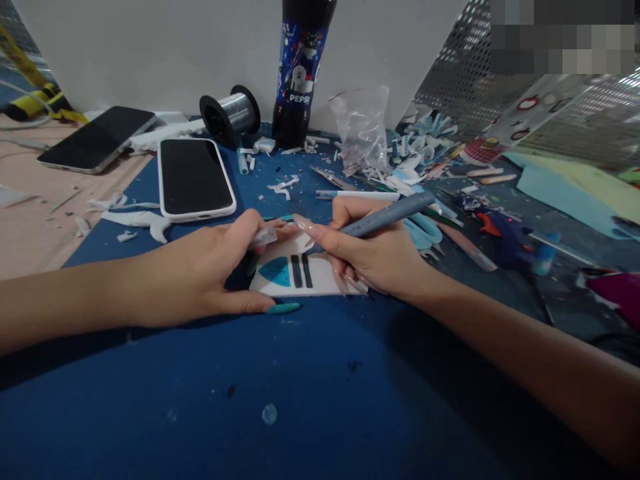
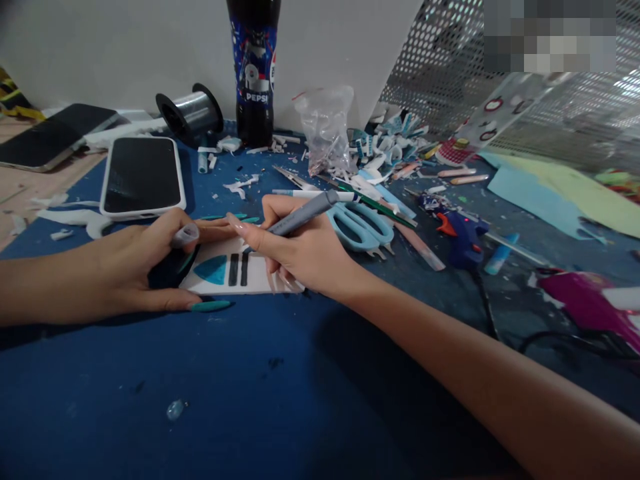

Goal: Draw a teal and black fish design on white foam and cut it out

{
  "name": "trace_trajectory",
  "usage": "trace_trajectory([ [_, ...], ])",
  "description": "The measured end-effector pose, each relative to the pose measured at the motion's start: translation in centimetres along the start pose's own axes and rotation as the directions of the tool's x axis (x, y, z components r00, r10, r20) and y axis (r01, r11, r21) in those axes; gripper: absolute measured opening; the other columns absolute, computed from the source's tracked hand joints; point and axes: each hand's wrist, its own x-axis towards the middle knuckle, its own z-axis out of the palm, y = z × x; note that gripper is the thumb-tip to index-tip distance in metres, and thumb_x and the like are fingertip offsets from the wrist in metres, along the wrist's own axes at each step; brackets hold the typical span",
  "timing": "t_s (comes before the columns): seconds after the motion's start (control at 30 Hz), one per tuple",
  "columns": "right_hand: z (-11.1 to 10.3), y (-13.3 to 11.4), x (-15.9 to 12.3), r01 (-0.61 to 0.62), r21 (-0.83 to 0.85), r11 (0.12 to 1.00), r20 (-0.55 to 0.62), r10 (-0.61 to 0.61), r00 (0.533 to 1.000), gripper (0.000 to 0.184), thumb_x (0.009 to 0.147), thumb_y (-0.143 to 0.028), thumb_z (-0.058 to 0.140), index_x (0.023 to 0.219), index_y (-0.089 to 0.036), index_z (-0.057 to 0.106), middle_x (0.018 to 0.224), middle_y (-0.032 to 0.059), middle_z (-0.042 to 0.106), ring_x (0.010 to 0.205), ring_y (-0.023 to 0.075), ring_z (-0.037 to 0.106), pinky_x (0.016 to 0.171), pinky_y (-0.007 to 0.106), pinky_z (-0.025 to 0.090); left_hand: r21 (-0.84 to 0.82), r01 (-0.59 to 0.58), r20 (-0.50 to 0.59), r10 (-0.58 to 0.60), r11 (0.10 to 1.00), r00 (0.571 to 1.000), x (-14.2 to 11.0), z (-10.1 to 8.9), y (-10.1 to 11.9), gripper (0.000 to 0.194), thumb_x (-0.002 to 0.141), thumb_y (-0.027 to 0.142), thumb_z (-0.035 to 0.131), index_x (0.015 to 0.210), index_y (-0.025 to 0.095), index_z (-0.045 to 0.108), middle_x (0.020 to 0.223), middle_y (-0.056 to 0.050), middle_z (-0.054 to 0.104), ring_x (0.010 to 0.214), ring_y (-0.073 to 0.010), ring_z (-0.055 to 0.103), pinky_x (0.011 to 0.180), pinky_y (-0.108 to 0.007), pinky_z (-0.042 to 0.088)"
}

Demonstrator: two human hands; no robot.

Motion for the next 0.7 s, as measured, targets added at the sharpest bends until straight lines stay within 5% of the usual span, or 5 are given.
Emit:
trace_trajectory([
  [0.7,0.0,-0.07,-0.04,0.019,0.017,1.0,0.026,-0.019,0.999,0.054,0.086,-0.041,0.084,0.062,-0.023,0.039,0.043,-0.0099,0.041,0.036,0.0078,0.049,0.037,0.021,0.038,-0.012,-0.012,0.054,0.013,1.0,0.998,0.1,-0.18,0.18,0.051,0.084,0.066,0.068,0.091,0.026,0.038,0.06,0.004,0.055,0.041,-0.0159,0.053,0.035,-0.028,0.028],
])
